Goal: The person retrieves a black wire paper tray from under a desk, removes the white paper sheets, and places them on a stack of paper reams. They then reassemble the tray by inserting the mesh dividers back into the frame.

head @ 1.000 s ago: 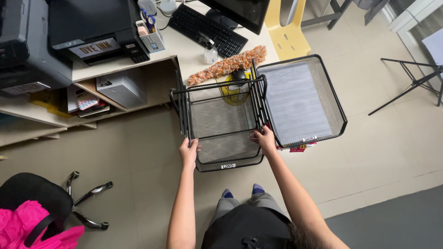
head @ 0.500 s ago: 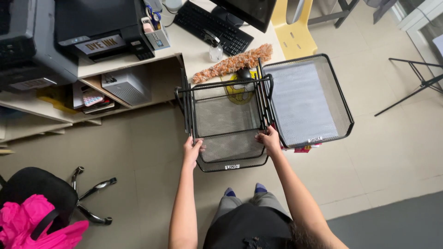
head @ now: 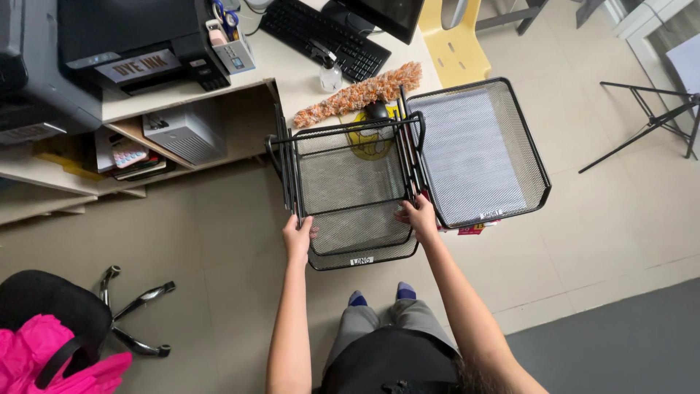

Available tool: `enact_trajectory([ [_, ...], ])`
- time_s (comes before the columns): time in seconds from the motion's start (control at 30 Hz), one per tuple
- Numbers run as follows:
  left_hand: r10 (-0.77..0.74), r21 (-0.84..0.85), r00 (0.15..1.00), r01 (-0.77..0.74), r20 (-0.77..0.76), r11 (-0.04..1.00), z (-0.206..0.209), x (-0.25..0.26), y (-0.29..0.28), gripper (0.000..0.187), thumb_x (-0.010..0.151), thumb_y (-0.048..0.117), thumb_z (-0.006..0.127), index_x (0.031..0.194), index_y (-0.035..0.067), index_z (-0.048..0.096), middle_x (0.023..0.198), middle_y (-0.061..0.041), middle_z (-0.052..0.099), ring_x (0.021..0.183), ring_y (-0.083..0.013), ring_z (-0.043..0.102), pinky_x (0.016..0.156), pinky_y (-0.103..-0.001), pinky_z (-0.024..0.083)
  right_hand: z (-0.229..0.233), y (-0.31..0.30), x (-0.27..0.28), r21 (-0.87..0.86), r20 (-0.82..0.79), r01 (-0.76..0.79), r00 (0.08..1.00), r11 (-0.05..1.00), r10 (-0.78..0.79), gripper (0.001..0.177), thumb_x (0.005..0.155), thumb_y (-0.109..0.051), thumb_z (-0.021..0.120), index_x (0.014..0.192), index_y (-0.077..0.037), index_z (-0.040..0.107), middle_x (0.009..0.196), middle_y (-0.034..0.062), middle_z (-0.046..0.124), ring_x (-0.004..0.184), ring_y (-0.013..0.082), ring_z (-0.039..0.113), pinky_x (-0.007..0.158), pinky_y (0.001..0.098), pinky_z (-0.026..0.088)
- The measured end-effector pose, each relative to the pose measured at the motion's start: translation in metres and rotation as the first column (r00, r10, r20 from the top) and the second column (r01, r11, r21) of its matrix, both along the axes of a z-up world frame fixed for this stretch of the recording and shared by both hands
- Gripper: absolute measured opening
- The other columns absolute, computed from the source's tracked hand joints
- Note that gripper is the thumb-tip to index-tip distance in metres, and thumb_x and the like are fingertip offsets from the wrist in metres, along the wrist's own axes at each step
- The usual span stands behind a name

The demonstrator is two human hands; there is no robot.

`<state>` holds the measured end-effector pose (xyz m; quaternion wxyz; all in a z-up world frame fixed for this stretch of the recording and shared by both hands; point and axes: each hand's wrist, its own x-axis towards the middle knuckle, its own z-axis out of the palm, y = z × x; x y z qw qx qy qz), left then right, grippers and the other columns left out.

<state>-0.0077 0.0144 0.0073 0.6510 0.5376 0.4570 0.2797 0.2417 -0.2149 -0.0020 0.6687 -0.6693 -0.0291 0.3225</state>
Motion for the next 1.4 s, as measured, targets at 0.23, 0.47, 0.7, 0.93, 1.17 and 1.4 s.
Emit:
enact_trajectory([
  [0.23, -0.087, -0.065, 0.994, 0.091, 0.062, 0.994, -0.021, -0.007, 0.012, 0.009, 0.096, 0.006, 0.068, 0.101, -0.001, 0.064, 0.092, -0.008, 0.073, 0.068, -0.0155, 0.071, 0.055, -0.029, 0.054, 0.003, 0.0, 0.0, -0.006, -0.014, -0.016, 1.0, 1.0, 0.016, 0.031, 0.098, 0.0, 0.059, 0.128, -0.004, 0.057, 0.098, 0.0087, 0.069, 0.071, 0.0217, 0.073, 0.061, 0.0358, 0.062],
  [0.47, -0.176, -0.079, 0.982, 0.181, 0.07, 0.98, -0.018, -0.011, 0.017, 0.01, 0.098, 0.006, 0.065, 0.101, -0.001, 0.059, 0.095, -0.009, 0.072, 0.069, -0.0167, 0.072, 0.055, -0.029, 0.056, -0.007, -0.004, 0.004, 0.03, -0.022, -0.028, 0.999, 0.999, 0.028, 0.028, 0.097, 0.003, 0.062, 0.125, 0.0, 0.058, 0.097, 0.0102, 0.069, 0.072, 0.0214, 0.072, 0.063, 0.0354, 0.063],
  [0.7, -0.209, -0.088, 0.976, 0.214, 0.058, 0.973, -0.014, -0.01, 0.016, 0.012, 0.099, 0.007, 0.063, 0.101, 0.0, 0.054, 0.097, -0.009, 0.07, 0.072, -0.0164, 0.073, 0.055, -0.029, 0.056, -0.003, 0.001, 0.001, -0.082, 0.061, -0.059, 0.996, 0.995, 0.064, 0.042, 0.098, -0.001, 0.06, 0.138, -0.004, 0.051, 0.105, 0.0121, 0.065, 0.076, 0.0223, 0.074, 0.062, 0.0362, 0.065],
  [0.93, -0.144, -0.137, 0.984, 0.158, 0.106, 0.978, 0.006, -0.012, 0.013, 0.043, 0.098, 0.02, 0.065, 0.138, 0.009, 0.055, 0.096, -0.004, 0.065, 0.071, -0.0133, 0.068, 0.056, -0.027, 0.054, 0.063, -0.01, -0.062, -0.511, 0.779, 0.122, 0.484, 0.851, 0.398, 0.072, 0.087, -0.011, 0.075, 0.145, 0.009, 0.039, 0.128, 0.0331, 0.053, 0.113, 0.0512, 0.056, 0.097, 0.0535, 0.049],
  [1.17, -0.038, 0.187, 0.998, 0.047, -0.05, 0.981, -0.007, -0.01, 0.031, 0.048, 0.098, 0.026, 0.07, 0.142, 0.009, 0.06, 0.108, -0.006, 0.061, 0.084, -0.0124, 0.064, 0.072, -0.028, 0.056, 0.08, 0.021, -0.164, -0.202, 0.193, -0.547, 0.791, 0.813, 0.58, 0.028, 0.102, -0.018, 0.06, 0.121, 0.001, 0.068, 0.11, 0.0164, 0.073, 0.097, 0.0289, 0.073, 0.088, 0.0398, 0.059],
  [1.4, -0.102, 0.24, 0.989, 0.073, 0.109, 0.968, -0.03, 0.006, 0.065, 0.027, 0.103, 0.016, 0.063, 0.127, 0.005, 0.067, 0.1, -0.005, 0.07, 0.093, -0.0114, 0.063, 0.085, -0.027, 0.05, 0.054, 0.082, -0.226, 0.24, -0.046, -0.481, 0.862, 0.843, 0.504, 0.027, 0.105, -0.017, 0.058, 0.121, 0.003, 0.064, 0.113, 0.0168, 0.068, 0.102, 0.025, 0.066, 0.091, 0.0385, 0.055],
])
